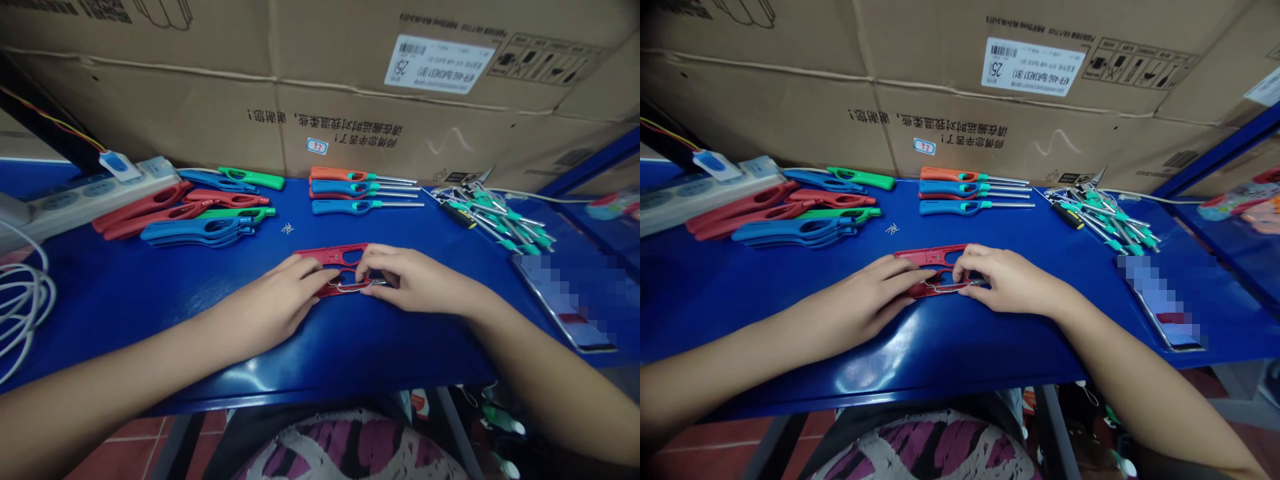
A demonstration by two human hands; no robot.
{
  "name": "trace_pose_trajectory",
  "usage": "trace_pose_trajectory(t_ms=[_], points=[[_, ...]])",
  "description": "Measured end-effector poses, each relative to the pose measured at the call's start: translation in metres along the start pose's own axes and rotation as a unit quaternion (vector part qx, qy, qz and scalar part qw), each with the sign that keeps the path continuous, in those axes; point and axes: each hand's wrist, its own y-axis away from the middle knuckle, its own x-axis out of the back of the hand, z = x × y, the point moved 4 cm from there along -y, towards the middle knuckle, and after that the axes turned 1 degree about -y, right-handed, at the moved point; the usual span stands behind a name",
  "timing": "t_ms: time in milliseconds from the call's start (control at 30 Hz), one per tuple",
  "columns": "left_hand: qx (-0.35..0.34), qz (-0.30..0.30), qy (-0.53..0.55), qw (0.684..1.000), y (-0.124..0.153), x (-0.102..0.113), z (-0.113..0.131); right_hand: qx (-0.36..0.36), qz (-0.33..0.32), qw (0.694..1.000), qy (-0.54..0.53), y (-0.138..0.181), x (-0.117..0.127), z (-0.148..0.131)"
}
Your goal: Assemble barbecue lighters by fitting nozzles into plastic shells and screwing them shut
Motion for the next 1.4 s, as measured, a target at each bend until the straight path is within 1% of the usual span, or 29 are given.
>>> trace_pose_trajectory(t_ms=[100, 167, 367, 467, 600, 733, 933, 1133, 1233, 1400], points=[[0.007, -0.009, 0.010, 1.000, -0.001, 0.001, 0.000, -0.019, 0.010, 1.000, -0.013, -0.002, -0.002, 0.002], [0.006, -0.009, 0.015, 1.000, -0.002, 0.001, 0.000, -0.018, 0.009, 0.999, -0.025, -0.002, -0.002, 0.003], [-0.031, -0.008, -0.009, 0.999, -0.002, 0.000, 0.001, 0.040, -0.032, 0.998, -0.046, 0.005, 0.002, 0.001], [-0.049, -0.016, -0.048, 0.998, -0.002, -0.002, 0.002, 0.047, -0.030, 0.997, -0.055, 0.005, 0.003, 0.001], [-0.058, -0.031, -0.093, 0.994, -0.001, -0.003, 0.002, 0.036, 0.006, 0.999, -0.024, 0.000, -0.001, 0.002], [-0.064, -0.039, -0.116, 0.990, 0.000, -0.003, 0.003, 0.034, 0.022, 0.999, 0.015, -0.003, -0.006, 0.004], [-0.055, -0.038, -0.097, 0.993, 0.000, -0.002, 0.001, 0.053, 0.018, 0.998, 0.039, -0.002, -0.007, 0.004], [-0.054, -0.030, -0.077, 0.995, -0.001, -0.001, 0.001, 0.054, 0.022, 0.997, 0.053, -0.002, -0.007, 0.003], [-0.053, -0.029, -0.070, 0.996, -0.001, 0.000, 0.002, 0.044, 0.029, 0.998, 0.030, -0.004, -0.007, 0.003], [-0.054, -0.035, -0.084, 0.994, -0.002, -0.001, 0.001, -0.008, 0.049, 0.998, -0.031, -0.007, -0.006, 0.008]])
